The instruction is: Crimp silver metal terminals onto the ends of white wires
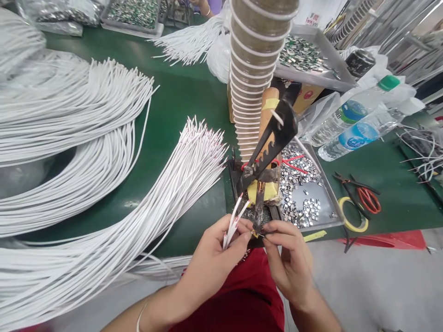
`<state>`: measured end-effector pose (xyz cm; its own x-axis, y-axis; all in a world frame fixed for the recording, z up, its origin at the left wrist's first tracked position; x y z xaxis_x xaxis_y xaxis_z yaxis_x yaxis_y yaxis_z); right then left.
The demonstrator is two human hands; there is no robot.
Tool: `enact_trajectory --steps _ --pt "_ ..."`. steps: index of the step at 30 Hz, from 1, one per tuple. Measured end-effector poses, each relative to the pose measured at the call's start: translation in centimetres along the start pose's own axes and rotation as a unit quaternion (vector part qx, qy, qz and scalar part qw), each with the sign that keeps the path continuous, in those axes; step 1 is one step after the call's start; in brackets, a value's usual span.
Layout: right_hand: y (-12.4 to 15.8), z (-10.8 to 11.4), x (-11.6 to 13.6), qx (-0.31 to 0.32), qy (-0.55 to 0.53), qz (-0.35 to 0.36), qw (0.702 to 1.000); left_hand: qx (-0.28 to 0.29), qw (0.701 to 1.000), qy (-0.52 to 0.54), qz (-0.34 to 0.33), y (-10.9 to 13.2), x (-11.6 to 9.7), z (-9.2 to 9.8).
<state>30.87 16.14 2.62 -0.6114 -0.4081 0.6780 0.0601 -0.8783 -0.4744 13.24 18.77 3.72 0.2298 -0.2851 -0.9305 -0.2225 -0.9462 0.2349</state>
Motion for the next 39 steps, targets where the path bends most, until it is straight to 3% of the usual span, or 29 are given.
enact_trajectory --steps 19,27,30,33,39 --pt "0.1 -0.8 0.4 -0.004 0.018 0.041 0.999 -0.023 0.995 -0.068 -0.067 0.5 -0.7 0.0" --pt "0.8 1.4 -0.3 -0.041 -0.040 -0.005 0.998 -0.011 0.995 -0.082 -0.046 1.2 0.6 0.1" --pt "0.7 2.0 -0.2 -0.011 -0.048 -0.029 0.998 0.008 0.995 -0.089 -0.035 1.5 1.0 -0.1" --pt "0.3 2.0 0.6 0.058 -0.044 -0.019 0.997 0.037 0.993 -0.106 -0.037 1.7 1.2 -0.4" --pt "-0.3 1.1 1.9 0.132 -0.030 -0.020 0.991 0.105 0.978 -0.146 -0.109 2.0 1.3 -0.5"
Point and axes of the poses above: each hand's wrist, its own y-axis away from the middle knuckle, its own z-axis out of the back of the hand, x = y × z, the point moved 2 cm from there along -y, towards the middle knuckle, and after that the axes turned 8 degrees about -z, right-handed, at the moved point
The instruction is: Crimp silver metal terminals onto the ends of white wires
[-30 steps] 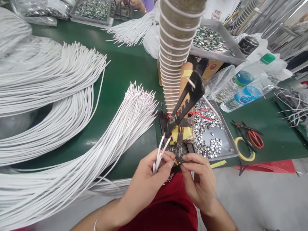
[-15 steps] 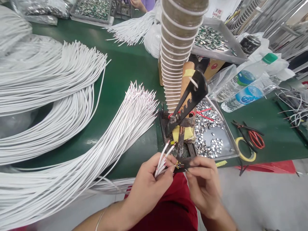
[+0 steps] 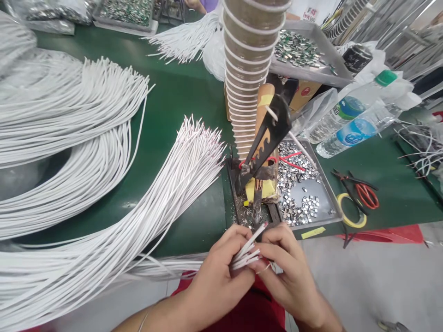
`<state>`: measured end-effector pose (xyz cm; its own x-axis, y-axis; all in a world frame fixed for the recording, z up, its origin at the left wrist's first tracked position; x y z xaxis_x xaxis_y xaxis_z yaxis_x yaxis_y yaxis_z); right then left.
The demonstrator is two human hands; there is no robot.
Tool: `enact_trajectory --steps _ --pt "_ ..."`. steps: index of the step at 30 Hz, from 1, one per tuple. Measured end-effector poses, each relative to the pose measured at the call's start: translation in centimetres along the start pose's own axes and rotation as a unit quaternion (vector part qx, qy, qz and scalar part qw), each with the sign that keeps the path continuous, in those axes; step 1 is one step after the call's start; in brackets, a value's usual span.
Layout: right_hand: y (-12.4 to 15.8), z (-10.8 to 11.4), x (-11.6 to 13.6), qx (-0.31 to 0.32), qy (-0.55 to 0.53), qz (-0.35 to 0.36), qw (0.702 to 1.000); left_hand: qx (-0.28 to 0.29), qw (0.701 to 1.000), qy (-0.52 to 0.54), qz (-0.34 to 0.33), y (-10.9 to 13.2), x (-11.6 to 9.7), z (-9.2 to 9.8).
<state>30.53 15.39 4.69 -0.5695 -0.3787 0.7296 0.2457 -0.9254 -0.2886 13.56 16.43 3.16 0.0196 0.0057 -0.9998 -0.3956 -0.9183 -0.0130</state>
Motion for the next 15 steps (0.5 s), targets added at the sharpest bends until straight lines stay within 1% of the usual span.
enact_trajectory --steps 3,5,7,10,15 --pt "0.1 -0.3 -0.2 0.014 -0.010 -0.009 1.000 0.029 0.999 0.001 -0.015 0.4 0.1 0.2" --pt "0.3 -0.1 -0.4 0.013 -0.012 -0.020 1.000 0.038 0.999 0.011 -0.023 0.6 0.2 0.5" --pt "0.3 0.3 -0.5 0.007 -0.007 -0.029 1.000 0.037 0.999 0.018 -0.024 0.9 0.2 0.8" --pt "0.0 0.7 -0.5 0.000 -0.017 -0.016 1.000 0.028 0.999 0.025 -0.019 1.2 0.3 1.2" --pt "-0.4 0.3 -0.3 -0.017 -0.075 0.010 0.997 0.021 0.997 0.068 0.008 1.1 0.5 1.0"
Point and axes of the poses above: each hand's wrist, its own y-axis away from the middle knuckle, its own z-axis out of the back of the hand, x = y × z, the point moved 2 cm from there along -y, towards the middle knuckle, and after that the axes turned 8 degrees about -z, right-handed, at the moved point
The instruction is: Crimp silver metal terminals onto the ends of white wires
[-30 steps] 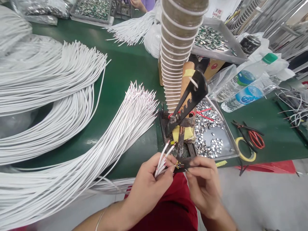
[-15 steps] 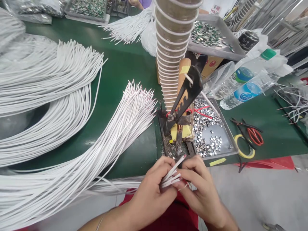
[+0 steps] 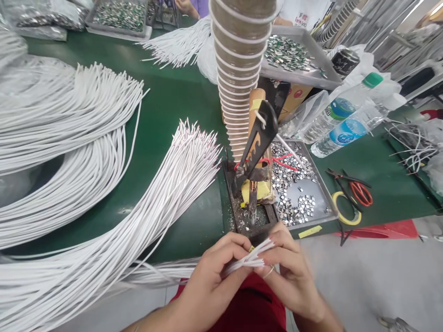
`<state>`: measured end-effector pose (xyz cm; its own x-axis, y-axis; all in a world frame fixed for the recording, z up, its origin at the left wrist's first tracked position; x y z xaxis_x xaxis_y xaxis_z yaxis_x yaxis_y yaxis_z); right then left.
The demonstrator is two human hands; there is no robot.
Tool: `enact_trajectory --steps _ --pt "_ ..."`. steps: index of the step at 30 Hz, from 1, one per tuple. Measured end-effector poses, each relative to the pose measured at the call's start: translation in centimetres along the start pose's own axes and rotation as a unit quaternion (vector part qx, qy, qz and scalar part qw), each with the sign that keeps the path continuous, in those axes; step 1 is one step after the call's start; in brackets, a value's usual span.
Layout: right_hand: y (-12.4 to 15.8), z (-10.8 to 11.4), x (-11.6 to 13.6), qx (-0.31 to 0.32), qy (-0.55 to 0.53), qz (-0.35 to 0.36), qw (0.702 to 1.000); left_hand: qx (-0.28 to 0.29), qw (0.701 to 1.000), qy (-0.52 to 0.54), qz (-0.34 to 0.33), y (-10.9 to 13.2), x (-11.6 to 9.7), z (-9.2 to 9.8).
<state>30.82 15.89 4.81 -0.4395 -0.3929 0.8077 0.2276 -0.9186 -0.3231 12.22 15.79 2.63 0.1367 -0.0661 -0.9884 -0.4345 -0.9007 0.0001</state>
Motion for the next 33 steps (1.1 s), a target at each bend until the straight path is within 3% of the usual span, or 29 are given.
enact_trajectory --steps 4,7,11,17,22,26,29,33 --pt "0.2 0.2 -0.6 -0.005 0.022 0.001 1.000 -0.016 1.000 0.008 0.019 -0.2 0.2 -0.1" --pt "0.1 1.9 -2.1 -0.052 0.094 -0.043 0.993 -0.026 0.999 -0.003 0.018 -0.1 0.4 0.1" --pt "-0.7 4.6 -5.4 -0.119 0.217 -0.110 0.963 -0.042 0.999 -0.033 0.009 -0.1 0.5 0.4" --pt "-1.5 5.7 -8.7 -0.064 0.285 -0.135 0.947 -0.046 0.998 -0.050 -0.013 -0.1 0.4 0.3" --pt "-1.4 5.4 -7.7 -0.077 0.242 -0.123 0.959 -0.084 0.994 -0.063 0.021 0.0 0.5 0.2" --pt "-0.1 3.9 -5.8 -0.114 0.117 -0.138 0.977 -0.106 0.991 -0.061 0.051 -0.5 0.3 0.3" --pt "0.9 2.2 -4.3 -0.078 0.023 -0.117 0.990 -0.109 0.991 -0.056 0.049 -1.1 -0.2 0.3" --pt "1.0 0.7 -2.6 -0.032 0.028 -0.059 0.997 -0.118 0.992 -0.035 0.034 -1.7 -0.9 0.3"
Point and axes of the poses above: each hand's wrist, its own y-axis away from the middle knuckle, its own z-axis out of the back of the hand, x = y × z, the point moved 2 cm from there along -y, towards the middle knuckle, and after that the axes turned 8 degrees about -z, right-handed, at the moved point
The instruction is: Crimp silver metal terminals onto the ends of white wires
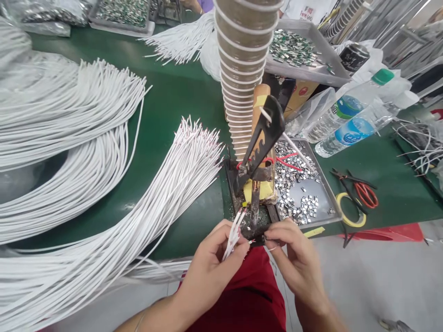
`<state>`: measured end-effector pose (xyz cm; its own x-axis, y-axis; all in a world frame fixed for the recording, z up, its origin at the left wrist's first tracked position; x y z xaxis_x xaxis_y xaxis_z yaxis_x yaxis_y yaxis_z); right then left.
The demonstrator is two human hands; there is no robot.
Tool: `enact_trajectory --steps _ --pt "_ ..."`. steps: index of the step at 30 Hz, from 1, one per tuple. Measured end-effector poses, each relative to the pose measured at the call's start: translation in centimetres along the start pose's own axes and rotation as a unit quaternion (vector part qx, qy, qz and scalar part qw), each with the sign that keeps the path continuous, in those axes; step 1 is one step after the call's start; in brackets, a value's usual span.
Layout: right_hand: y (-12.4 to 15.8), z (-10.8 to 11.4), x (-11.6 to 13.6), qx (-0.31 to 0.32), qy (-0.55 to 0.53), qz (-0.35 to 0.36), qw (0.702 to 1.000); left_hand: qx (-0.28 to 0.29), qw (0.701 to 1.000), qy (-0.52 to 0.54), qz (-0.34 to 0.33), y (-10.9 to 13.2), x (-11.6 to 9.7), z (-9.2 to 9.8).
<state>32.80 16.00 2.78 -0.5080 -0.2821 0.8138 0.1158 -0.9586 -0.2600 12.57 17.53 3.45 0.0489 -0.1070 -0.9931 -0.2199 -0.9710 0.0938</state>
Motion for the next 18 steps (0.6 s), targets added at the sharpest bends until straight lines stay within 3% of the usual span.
enact_trajectory --steps 10,18 --pt "-0.47 -0.71 1.28 0.005 0.013 0.034 0.999 0.010 0.995 0.090 0.045 -0.03 0.11 -0.54" --pt "-0.32 -1.09 0.93 -0.063 0.039 0.070 0.995 -0.012 0.991 0.117 0.069 -0.93 0.11 -0.34"
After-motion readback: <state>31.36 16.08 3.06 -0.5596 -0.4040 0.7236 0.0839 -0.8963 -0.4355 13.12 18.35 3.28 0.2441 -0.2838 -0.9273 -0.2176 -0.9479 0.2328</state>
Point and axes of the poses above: each hand's wrist, its own y-axis away from the middle knuckle, its own z-axis out of the back of the hand, x = y × z, the point moved 2 cm from there along -y, towards the middle knuckle, and after that the axes turned 8 degrees about -z, right-handed, at the moved point
